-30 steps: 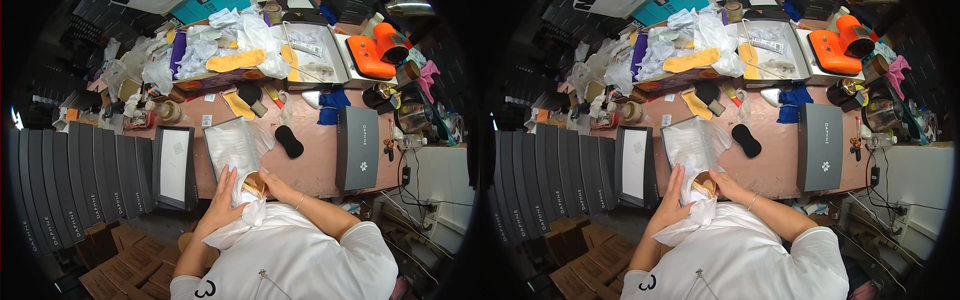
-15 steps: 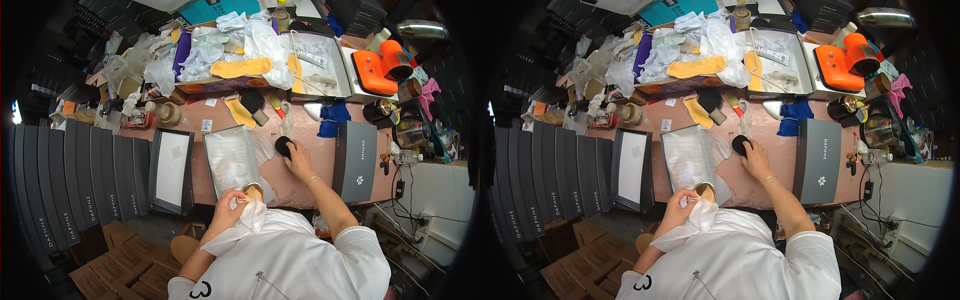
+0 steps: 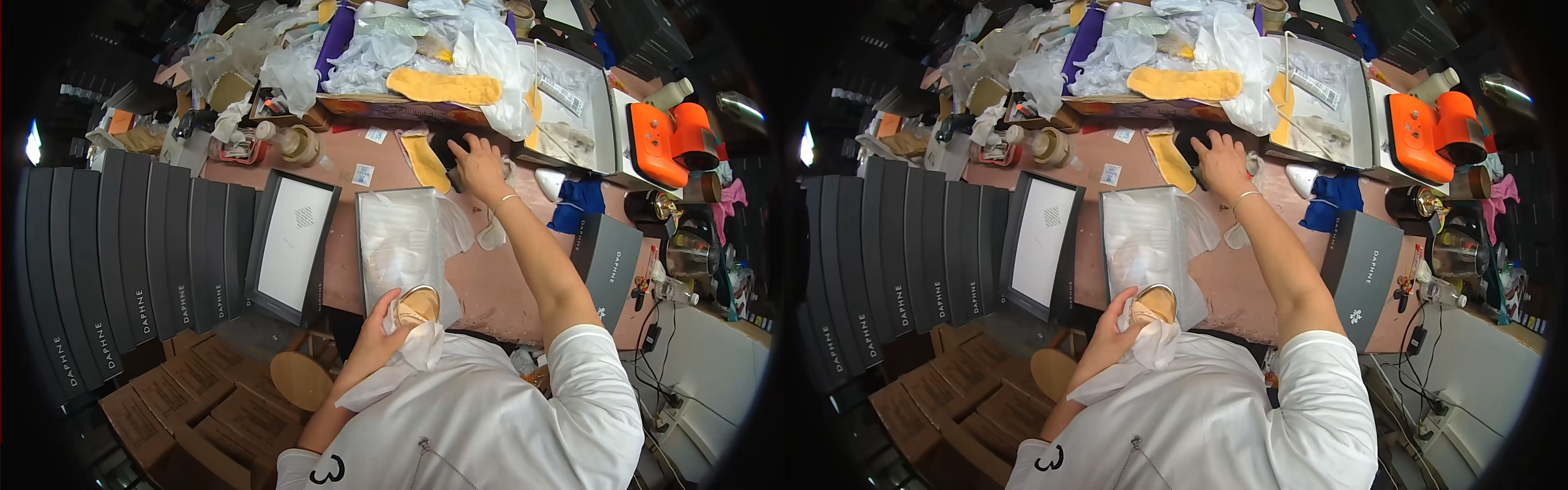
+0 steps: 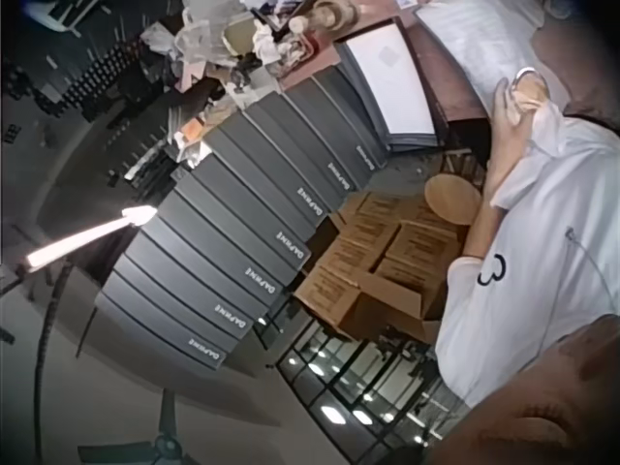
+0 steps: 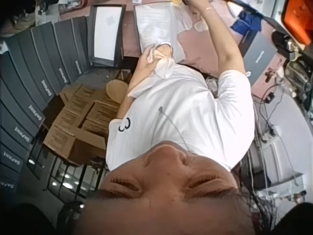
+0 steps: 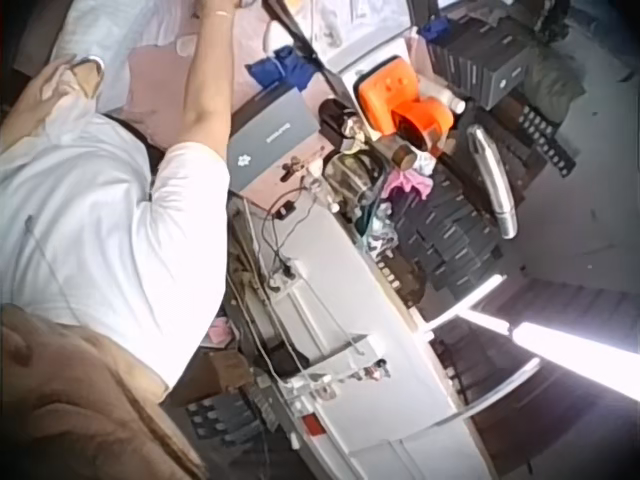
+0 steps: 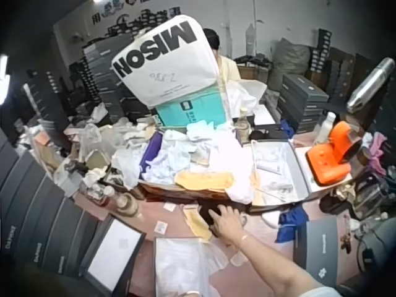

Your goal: Packing shoes into boxes by wrapping them in tissue paper and attaching tags.

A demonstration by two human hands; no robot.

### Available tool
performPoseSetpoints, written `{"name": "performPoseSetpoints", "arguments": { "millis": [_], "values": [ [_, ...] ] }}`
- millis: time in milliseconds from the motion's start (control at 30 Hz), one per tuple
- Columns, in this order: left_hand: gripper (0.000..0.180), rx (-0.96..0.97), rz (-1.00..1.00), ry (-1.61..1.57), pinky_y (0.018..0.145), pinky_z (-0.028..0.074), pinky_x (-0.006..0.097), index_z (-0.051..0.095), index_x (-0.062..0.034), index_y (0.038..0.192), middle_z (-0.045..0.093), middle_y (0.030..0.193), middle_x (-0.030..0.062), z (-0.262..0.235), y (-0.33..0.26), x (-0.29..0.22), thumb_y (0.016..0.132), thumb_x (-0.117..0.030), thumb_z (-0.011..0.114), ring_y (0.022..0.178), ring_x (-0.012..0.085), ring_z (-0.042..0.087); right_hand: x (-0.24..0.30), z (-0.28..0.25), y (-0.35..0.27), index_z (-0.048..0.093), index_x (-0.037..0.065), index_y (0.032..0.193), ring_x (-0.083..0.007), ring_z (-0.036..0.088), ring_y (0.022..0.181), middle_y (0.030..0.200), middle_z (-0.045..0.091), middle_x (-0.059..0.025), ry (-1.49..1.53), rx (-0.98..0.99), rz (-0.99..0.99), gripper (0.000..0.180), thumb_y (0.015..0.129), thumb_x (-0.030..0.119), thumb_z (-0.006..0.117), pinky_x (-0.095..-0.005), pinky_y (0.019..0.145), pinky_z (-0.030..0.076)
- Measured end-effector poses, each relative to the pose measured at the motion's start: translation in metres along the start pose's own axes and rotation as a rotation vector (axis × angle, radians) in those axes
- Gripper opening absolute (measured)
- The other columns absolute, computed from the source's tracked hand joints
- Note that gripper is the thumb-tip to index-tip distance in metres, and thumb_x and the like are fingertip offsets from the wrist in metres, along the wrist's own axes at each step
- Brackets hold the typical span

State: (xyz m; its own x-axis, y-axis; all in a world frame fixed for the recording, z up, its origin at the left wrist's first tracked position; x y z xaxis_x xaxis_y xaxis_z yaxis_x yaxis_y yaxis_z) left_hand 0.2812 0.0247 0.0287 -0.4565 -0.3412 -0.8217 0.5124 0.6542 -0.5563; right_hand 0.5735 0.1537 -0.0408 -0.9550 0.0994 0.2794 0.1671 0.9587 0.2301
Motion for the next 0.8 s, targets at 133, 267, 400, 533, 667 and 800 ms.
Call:
{"name": "performPoseSetpoints", "arguments": {
  "millis": [133, 267, 400, 533, 667, 800],
  "values": [
    [0.059, 0.029, -0.043, -0.129, 0.098, 0.04, 0.029, 0.039, 0.0029, 0.137, 0.055, 0.125, 0.0164, 0.002, -0.002, 0.017, 0.084, -0.005, 0.063, 0.115, 0.0186, 0.052, 0.055, -0.08, -0.05, 0.06, 0.01, 0.123, -0.0305, 0.056, 0.091, 0.102, 0.056, -0.0146, 0.64, 0.109, 0.008, 0.04, 0.082, 0.013, 0.06, -0.0384, 0.082, 0.046],
    [0.055, 0.141, -0.082, -0.275, 0.095, 0.042, 0.026, 0.041, 0.0043, 0.135, 0.056, 0.122, 0.0127, 0.016, -0.002, 0.022, 0.085, -0.005, 0.062, 0.111, 0.0141, 0.053, 0.136, -0.124, -0.166, 0.065, 0.008, 0.114, -0.026, 0.055, 0.092, 0.1, 0.058, -0.0092, 0.636, 0.349, -0.3, 0.041, 0.074, 0.011, 0.068, -0.0364, 0.081, 0.046],
    [0.048, 0.224, -0.208, -0.387, 0.089, 0.045, 0.023, 0.046, 0.0059, 0.13, 0.06, 0.116, 0.0091, 0.031, -0.012, 0.038, 0.086, -0.004, 0.061, 0.103, 0.01, 0.055, 0.155, -0.119, -0.214, 0.067, 0.009, 0.104, -0.0209, 0.053, 0.087, 0.096, 0.059, -0.002, 0.495, 0.231, -0.334, 0.028, 0.077, 0.014, 0.06, -0.0339, 0.074, 0.043],
    [0.044, 0.254, -0.159, -0.304, 0.086, 0.046, 0.022, 0.05, 0.0052, 0.128, 0.062, 0.111, 0.0073, 0.038, -0.021, 0.043, 0.086, -0.003, 0.06, 0.099, 0.0089, 0.056, 0.177, -0.116, -0.197, 0.067, 0.007, 0.102, -0.0189, 0.051, 0.088, 0.093, 0.058, -0.0016, 0.465, 0.144, -0.298, 0.028, 0.077, 0.014, 0.057, -0.0325, 0.074, 0.041],
    [0.041, 0.131, -0.072, -0.255, 0.084, 0.047, 0.022, 0.053, 0.004, 0.124, 0.063, 0.108, 0.0063, 0.022, -0.03, 0.044, 0.085, -0.003, 0.061, 0.097, 0.0088, 0.057, 0.176, -0.125, -0.237, 0.066, 0.006, 0.103, -0.0188, 0.051, 0.086, 0.091, 0.057, -0.0016, 0.488, 0.128, -0.304, 0.029, 0.075, 0.013, 0.06, -0.0314, 0.076, 0.039],
    [0.041, 0.141, -0.062, -0.346, 0.083, 0.048, 0.022, 0.053, 0.0055, 0.124, 0.063, 0.11, 0.0078, 0.026, -0.034, 0.049, 0.085, -0.002, 0.06, 0.095, 0.0092, 0.058, 0.179, -0.13, -0.222, 0.068, 0.008, 0.097, -0.0187, 0.051, 0.083, 0.088, 0.058, -0.0009, 0.521, 0.075, -0.274, 0.024, 0.074, 0.013, 0.062, -0.0326, 0.074, 0.04]
  ]
}}
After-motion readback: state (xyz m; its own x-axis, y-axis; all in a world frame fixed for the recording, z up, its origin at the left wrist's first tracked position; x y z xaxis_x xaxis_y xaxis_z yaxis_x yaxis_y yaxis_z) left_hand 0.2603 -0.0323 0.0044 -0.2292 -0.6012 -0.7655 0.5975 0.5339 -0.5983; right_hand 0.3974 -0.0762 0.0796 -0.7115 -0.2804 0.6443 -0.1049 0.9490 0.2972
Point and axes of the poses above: each hand's wrist, its own y-axis towards the middle knuckle, its own z-axis out of the palm, x = y × z, the point moved 9 cm from there along y, towards the middle knuckle
